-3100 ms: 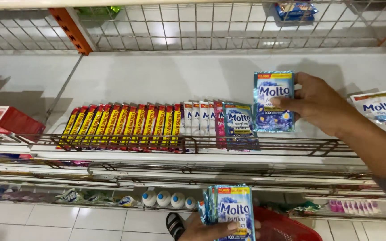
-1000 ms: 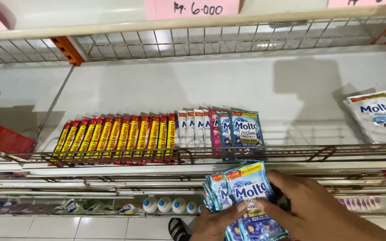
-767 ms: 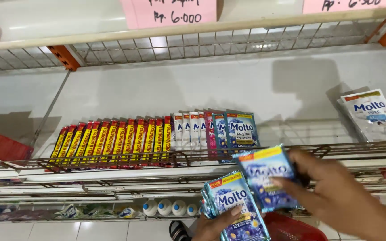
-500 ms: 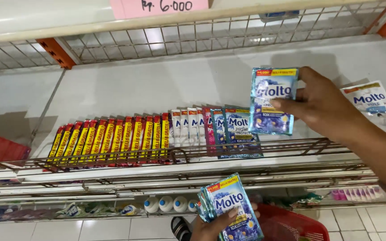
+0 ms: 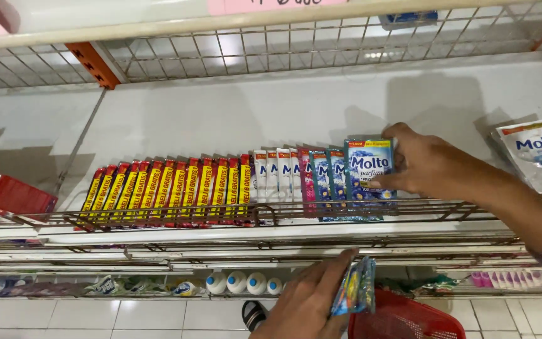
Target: Picking up, inspecting, and organizing fabric softener packets on a supermarket shelf.
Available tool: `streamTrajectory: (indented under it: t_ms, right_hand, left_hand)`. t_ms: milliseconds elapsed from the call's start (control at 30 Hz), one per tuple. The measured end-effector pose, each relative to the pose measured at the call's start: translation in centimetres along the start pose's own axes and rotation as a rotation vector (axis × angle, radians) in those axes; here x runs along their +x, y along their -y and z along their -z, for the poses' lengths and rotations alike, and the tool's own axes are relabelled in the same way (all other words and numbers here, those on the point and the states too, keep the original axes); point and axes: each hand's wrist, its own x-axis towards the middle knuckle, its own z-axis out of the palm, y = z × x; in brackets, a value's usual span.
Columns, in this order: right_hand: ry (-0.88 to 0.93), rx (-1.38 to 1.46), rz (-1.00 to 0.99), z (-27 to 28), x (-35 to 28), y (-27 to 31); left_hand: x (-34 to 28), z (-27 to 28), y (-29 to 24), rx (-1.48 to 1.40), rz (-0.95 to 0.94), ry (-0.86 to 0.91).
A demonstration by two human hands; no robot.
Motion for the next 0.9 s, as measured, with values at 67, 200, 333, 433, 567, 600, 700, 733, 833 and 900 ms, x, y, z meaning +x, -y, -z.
streamTrajectory:
  t_ms: [67, 200, 333, 433, 567, 600, 700, 733, 833, 900]
  right_hand:
    - [-0.041, -0.178, 0.051, 0.0, 0.1, -0.2]
    - [-0.046, -0.224, 0.111, 0.2, -0.1, -0.1]
    - [-0.001, -0.222, 0.143, 0.7, -0.4, 0.6]
    - [0.025, -0.177, 0.131, 0.7, -0.5, 0.9]
    - [0.022, -0.144, 0.162, 0.6, -0.3, 0.8]
    - [0.024, -0.144, 0.163, 0.5, -0.2, 0.5]
    - [0.003, -0.189, 0.195, 0.4, 0.0, 0.2]
    - [-0.003, -0.196, 0.204, 0.4, -0.1, 0.3]
    - [-0.003, -0.186, 0.215, 0.5, -0.2, 0.4]
    - [0.003, -0.168, 0.214, 0.7, -0.3, 0.2]
  left_hand:
    - [0.8, 1.8, -2.9, 0.185, -0.075, 0.066]
    - [1.7, 2.2, -3.8, 0.303, -0.085, 0.099]
    - [2.4, 1.8, -3.6, 0.387, -0.001, 0.125]
    - [2.7, 1.5, -3.0, 0.431, 0.019, 0.131]
    - [2.8, 0.5, -1.6, 0.459, -0.03, 0.077]
    - [2.8, 0.4, -1.6, 0.458, -0.028, 0.077]
    - [2.8, 0.5, -2.2, 0.465, -0.09, 0.029]
    - [2.8, 0.8, -2.8, 0.444, -0.05, 0.07]
    - [2.4, 1.3, -3.5, 0.377, 0.022, 0.15]
    - [1.8, 1.6, -3.6, 0.329, 0.053, 0.19]
